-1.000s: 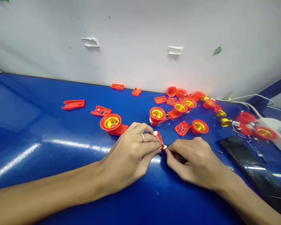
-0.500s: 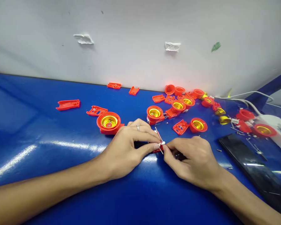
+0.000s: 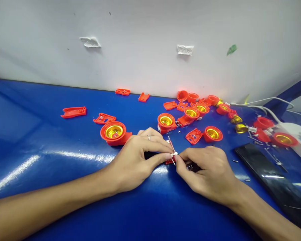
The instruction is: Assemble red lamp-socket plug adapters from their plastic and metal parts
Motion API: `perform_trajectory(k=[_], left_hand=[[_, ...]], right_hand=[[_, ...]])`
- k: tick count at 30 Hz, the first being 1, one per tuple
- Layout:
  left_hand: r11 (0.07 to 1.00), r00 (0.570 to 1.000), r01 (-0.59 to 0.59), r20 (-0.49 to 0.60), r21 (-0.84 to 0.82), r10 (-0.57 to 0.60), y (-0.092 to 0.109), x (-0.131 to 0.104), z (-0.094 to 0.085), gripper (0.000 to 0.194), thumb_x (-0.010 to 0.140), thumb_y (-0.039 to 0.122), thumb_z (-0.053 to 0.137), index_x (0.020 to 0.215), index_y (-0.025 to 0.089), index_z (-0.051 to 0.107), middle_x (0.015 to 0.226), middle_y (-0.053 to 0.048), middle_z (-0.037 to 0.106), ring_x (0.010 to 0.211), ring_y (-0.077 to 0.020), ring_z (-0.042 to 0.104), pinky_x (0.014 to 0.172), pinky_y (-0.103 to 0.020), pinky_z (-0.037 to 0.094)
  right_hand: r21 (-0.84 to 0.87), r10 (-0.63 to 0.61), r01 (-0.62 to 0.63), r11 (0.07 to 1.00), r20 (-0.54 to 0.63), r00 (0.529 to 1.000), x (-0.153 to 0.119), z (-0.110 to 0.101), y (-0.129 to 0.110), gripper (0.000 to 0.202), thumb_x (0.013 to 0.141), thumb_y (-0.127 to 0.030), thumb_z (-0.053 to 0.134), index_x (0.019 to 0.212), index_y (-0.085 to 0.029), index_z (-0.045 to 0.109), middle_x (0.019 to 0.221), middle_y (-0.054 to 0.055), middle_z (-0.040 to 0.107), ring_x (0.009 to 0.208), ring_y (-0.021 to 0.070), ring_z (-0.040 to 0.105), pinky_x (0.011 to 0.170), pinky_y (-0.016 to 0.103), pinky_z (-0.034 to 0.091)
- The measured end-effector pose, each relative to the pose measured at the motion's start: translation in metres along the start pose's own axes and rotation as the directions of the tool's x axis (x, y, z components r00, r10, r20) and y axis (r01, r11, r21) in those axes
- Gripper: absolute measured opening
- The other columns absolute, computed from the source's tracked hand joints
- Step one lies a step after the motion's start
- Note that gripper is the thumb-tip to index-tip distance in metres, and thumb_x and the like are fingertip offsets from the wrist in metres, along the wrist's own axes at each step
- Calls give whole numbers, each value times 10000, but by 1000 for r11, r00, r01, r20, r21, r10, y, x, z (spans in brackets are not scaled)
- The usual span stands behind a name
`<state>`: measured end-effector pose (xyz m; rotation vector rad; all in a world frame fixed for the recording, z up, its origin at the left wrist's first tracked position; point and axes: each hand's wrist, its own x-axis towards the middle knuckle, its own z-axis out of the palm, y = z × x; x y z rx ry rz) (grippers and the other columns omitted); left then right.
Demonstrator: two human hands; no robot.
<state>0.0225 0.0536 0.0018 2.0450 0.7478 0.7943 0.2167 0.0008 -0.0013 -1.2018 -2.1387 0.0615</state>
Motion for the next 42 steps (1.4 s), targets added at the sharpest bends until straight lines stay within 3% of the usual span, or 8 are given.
perform_trajectory(k=[10,16,19,29,36,42], left_hand=[[999,1000,-14,-3,-36,14,1,1,0,117,905,203,685,899,256,788,893,3,768,920,-195,664,828,-341,529],[999,999,-6,33,-46,8,-1,1,-1,125,923,205,663,871,241,772,899,15,762,910,-176,662,871,-329,503],[999,999,-2,45,-49,4,-1,2,-1,128,926,210,659,873,242,771,903,15,762,914,-178,658,881,-336,497],[998,998,-28,54,-57,31,0,3,-1,150,931,204,649,858,236,776,871,12,762,889,-178,654,850,-323,486],[993,997,57,59,-99,-52,4,3,-1,146,935,210,651,868,229,780,904,24,771,930,-172,651,899,-310,447],[991,997,58,65,-121,-50,5,3,-2,160,941,208,640,867,225,780,882,23,771,909,-171,657,901,-319,434]], right_hand=[[133,16,-40,990,175,984,3,-11,4,231,928,-173,516,754,-165,668,549,-45,560,429,65,438,468,226,313],[217,-29,-12,976,183,983,5,-18,2,114,841,-116,521,781,-166,605,562,-79,469,436,49,379,463,195,314],[179,-37,8,984,158,987,4,-17,4,58,810,-133,580,768,-169,596,575,-80,470,455,50,395,477,198,320],[32,-140,136,990,156,978,1,-16,7,199,901,-142,538,719,-138,619,537,-62,460,432,72,387,455,285,240],[-89,-271,282,955,126,954,1,-14,9,264,935,-132,516,683,-150,591,550,-43,477,456,103,380,475,334,205],[-155,-302,320,935,130,944,-2,-10,8,310,950,-125,498,649,-171,556,541,-39,463,456,115,364,489,338,204]])
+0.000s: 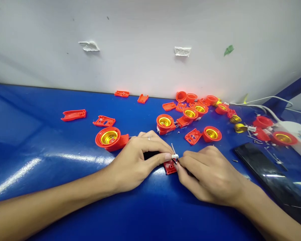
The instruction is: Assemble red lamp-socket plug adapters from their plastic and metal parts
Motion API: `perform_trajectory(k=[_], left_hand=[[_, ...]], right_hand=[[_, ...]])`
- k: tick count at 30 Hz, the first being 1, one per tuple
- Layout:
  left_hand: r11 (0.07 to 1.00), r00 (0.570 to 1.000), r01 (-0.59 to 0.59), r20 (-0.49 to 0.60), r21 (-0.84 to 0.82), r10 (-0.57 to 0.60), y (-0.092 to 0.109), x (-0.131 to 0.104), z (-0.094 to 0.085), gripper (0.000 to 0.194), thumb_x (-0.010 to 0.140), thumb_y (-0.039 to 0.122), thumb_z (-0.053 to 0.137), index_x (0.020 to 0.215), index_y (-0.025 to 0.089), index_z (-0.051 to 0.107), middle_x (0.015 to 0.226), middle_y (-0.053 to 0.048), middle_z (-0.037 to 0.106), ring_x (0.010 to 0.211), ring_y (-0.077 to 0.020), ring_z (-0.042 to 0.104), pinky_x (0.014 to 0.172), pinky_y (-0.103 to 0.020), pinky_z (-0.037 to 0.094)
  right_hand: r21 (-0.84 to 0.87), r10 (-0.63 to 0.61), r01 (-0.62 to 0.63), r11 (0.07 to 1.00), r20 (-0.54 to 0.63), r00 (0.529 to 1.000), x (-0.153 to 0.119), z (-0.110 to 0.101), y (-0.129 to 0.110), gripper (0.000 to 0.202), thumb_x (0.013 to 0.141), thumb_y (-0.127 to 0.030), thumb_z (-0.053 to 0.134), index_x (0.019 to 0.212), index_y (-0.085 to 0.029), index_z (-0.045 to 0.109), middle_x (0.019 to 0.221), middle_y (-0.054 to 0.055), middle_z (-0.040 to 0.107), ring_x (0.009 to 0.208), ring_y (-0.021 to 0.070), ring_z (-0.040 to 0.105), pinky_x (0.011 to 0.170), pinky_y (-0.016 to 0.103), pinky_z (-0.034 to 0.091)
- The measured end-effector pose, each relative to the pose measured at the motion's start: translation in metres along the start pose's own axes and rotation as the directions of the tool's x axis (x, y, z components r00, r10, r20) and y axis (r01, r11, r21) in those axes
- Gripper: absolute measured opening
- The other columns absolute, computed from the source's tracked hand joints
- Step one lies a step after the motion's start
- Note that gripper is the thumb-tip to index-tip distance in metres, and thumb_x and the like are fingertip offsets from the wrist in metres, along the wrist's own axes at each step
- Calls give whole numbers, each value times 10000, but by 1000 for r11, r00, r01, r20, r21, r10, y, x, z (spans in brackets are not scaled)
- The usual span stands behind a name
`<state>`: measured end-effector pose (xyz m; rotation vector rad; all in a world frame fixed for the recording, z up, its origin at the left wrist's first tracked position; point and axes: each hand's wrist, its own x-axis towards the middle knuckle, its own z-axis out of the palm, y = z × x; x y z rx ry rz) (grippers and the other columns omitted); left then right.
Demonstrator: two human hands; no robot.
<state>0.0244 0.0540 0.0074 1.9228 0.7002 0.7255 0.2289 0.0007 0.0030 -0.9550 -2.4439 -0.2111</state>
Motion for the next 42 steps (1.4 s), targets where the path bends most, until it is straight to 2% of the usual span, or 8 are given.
perform_trajectory(k=[14,19,23,37,42], left_hand=[[999,1000,-27,15,27,27,-1,0,0,172,947,200,630,849,229,769,876,34,758,902,-152,640,892,-310,430],[994,999,-21,-27,103,24,-3,-2,-1,154,923,222,656,831,246,778,950,15,677,919,-153,606,879,-313,429],[992,1000,-1,-30,126,5,-3,-3,-2,152,923,246,656,837,262,781,928,19,635,898,-147,597,891,-315,412],[990,1000,24,8,137,-25,1,-5,-1,142,926,267,655,876,272,788,882,17,681,874,-157,583,834,-312,392],[973,999,-34,36,229,27,2,-7,0,218,952,261,610,794,246,759,814,20,670,822,-158,555,868,-355,345]], right_hand=[[-16,-5,5,1000,6,1000,0,0,-1,318,947,-126,501,637,-176,546,543,-36,464,465,118,358,496,334,221],[-12,-6,6,1000,2,1000,1,-2,-2,306,945,-119,495,649,-176,547,549,-37,463,466,116,364,490,329,224],[-16,-6,6,1000,-1,1000,0,-1,-2,294,940,-122,501,655,-175,549,554,-38,468,466,114,369,494,330,227],[-8,13,-12,1000,40,999,0,-4,-3,301,936,-116,486,646,-172,541,549,-36,461,472,112,390,517,330,221],[-5,26,-26,1000,54,998,-3,-4,-9,298,926,-114,471,645,-170,553,557,-22,478,474,118,380,511,326,223]])
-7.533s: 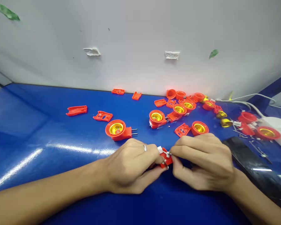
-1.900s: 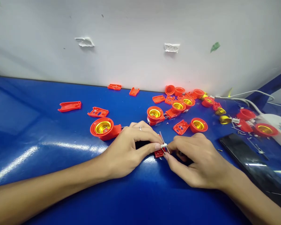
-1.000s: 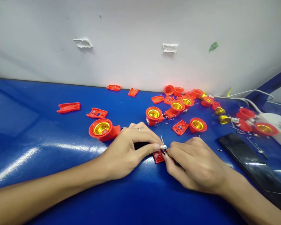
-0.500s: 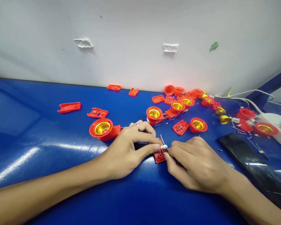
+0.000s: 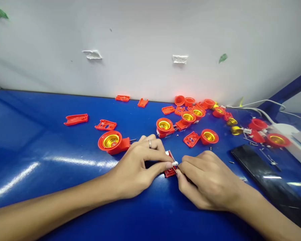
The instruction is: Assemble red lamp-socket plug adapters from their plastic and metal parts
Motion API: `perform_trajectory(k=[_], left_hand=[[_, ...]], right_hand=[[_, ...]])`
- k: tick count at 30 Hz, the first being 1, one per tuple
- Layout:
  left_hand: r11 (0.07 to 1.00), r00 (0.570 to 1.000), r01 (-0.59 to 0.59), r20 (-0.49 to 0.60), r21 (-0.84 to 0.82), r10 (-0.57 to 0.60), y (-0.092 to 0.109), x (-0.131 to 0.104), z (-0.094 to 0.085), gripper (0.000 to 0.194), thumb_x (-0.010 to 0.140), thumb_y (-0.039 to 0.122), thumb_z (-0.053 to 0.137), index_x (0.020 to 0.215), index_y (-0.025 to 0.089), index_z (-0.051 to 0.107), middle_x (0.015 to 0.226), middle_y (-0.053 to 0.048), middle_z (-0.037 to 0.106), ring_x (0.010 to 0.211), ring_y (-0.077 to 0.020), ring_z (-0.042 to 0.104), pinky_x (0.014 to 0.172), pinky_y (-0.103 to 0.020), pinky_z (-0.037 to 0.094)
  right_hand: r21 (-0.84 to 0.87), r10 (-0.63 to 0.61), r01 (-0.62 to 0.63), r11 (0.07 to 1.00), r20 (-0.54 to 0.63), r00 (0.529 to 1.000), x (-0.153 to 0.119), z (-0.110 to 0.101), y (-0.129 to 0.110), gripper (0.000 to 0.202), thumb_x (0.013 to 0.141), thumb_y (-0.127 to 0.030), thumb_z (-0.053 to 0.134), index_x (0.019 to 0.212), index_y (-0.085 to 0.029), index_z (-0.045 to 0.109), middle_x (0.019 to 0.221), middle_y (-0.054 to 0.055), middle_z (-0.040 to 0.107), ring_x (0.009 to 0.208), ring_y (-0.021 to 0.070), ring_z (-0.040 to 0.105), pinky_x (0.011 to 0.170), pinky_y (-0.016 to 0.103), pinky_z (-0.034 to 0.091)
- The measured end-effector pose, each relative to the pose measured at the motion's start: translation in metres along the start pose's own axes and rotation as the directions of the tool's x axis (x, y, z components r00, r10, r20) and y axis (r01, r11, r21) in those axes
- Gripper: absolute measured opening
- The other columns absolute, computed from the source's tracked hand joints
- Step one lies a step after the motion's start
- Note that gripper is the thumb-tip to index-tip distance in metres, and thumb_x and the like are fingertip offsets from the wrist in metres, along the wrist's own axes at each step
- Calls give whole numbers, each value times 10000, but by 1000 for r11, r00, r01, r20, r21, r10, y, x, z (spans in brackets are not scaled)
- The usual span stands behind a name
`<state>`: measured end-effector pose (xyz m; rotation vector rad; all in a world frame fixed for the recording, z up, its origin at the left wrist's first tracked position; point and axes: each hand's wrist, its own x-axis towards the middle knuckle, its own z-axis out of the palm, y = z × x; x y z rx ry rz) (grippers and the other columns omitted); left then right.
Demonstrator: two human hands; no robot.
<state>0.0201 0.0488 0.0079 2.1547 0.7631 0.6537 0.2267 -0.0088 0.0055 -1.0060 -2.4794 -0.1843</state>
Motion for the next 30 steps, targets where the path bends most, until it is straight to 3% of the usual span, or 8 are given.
perform_trajectory(k=[6,14,19,30], left_hand=[[992,996,-89,34,88,87,3,-3,-1,209,949,201,591,823,242,753,755,21,630,758,-147,517,768,-335,328],[968,982,-189,61,164,181,2,-4,0,233,945,144,564,815,208,746,701,9,576,697,-138,463,690,-325,309],[968,980,-196,63,159,188,3,-6,1,209,946,157,579,818,204,737,685,15,570,685,-132,466,694,-326,307],[947,957,-289,40,141,286,7,-7,0,210,939,130,559,816,180,721,692,10,582,701,-132,465,715,-326,319]], right_hand=[[-16,3,-4,1000,-49,999,-7,3,-5,313,943,-109,455,660,-165,575,575,-12,499,488,123,396,526,309,284],[29,-4,4,1000,-19,1000,-14,9,-4,295,927,-102,457,673,-164,593,594,-2,523,501,131,390,528,322,263],[35,-11,12,999,-10,1000,-16,8,-7,290,913,-105,470,655,-170,584,585,-7,506,487,132,361,510,332,241],[29,-42,46,999,-110,993,-14,6,-9,304,862,-105,516,570,-185,541,528,-15,466,466,126,351,498,321,293]])
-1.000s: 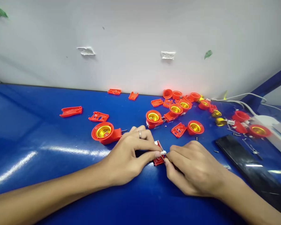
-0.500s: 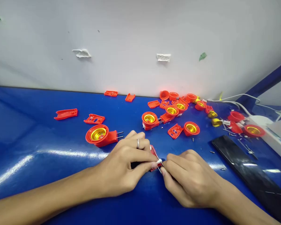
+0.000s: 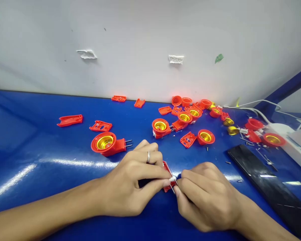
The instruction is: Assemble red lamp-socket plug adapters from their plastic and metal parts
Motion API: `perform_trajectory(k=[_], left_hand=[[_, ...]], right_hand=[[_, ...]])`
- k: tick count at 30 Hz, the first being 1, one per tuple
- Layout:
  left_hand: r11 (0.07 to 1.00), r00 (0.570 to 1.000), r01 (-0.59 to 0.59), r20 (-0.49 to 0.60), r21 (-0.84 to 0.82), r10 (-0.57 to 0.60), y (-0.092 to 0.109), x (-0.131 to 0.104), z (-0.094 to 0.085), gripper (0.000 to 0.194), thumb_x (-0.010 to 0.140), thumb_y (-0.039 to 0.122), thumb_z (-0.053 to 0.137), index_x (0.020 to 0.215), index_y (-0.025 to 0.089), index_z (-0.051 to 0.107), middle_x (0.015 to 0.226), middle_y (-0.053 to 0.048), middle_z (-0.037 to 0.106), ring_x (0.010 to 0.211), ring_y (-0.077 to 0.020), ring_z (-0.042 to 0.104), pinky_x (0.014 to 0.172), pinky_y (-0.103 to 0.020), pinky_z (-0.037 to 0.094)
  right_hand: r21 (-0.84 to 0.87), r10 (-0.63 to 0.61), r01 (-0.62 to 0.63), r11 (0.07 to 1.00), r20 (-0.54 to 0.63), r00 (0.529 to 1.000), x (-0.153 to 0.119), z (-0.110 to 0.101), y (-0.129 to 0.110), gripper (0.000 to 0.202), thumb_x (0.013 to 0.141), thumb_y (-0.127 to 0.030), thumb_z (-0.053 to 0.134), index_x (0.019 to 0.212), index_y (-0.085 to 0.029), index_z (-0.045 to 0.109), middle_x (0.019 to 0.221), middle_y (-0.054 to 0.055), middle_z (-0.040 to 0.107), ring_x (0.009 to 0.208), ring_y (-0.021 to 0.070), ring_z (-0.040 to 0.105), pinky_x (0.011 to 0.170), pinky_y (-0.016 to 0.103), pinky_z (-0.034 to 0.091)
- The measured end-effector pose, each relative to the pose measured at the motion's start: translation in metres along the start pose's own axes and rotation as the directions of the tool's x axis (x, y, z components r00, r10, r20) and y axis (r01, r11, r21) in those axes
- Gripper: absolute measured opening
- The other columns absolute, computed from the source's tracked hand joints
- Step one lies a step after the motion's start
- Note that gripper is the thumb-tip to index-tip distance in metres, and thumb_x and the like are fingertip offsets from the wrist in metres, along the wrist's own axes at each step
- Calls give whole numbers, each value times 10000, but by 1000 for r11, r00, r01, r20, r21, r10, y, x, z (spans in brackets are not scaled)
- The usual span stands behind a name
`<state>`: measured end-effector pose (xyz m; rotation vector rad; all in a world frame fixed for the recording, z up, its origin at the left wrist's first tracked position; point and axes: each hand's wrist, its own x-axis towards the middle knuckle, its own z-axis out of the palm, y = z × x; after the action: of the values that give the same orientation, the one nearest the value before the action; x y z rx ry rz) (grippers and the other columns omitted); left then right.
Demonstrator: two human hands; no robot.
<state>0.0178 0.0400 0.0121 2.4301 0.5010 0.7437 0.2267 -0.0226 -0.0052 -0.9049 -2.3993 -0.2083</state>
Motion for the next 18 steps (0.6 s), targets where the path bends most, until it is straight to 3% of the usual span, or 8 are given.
perform_trajectory(k=[10,18], left_hand=[[995,995,-92,30,-40,94,1,2,-1,184,923,83,552,839,178,685,671,10,627,632,-115,538,639,-293,374],[990,989,-130,67,-50,134,0,1,3,166,944,97,536,888,204,650,682,-1,670,620,-137,604,602,-284,439]], right_hand=[[77,24,-21,997,-33,999,-2,-2,-2,276,802,-70,510,549,-176,536,500,-24,448,464,110,339,522,309,307],[97,23,-25,995,19,1000,2,-3,3,301,810,-70,490,535,-190,502,493,-34,422,458,107,303,524,301,296]])
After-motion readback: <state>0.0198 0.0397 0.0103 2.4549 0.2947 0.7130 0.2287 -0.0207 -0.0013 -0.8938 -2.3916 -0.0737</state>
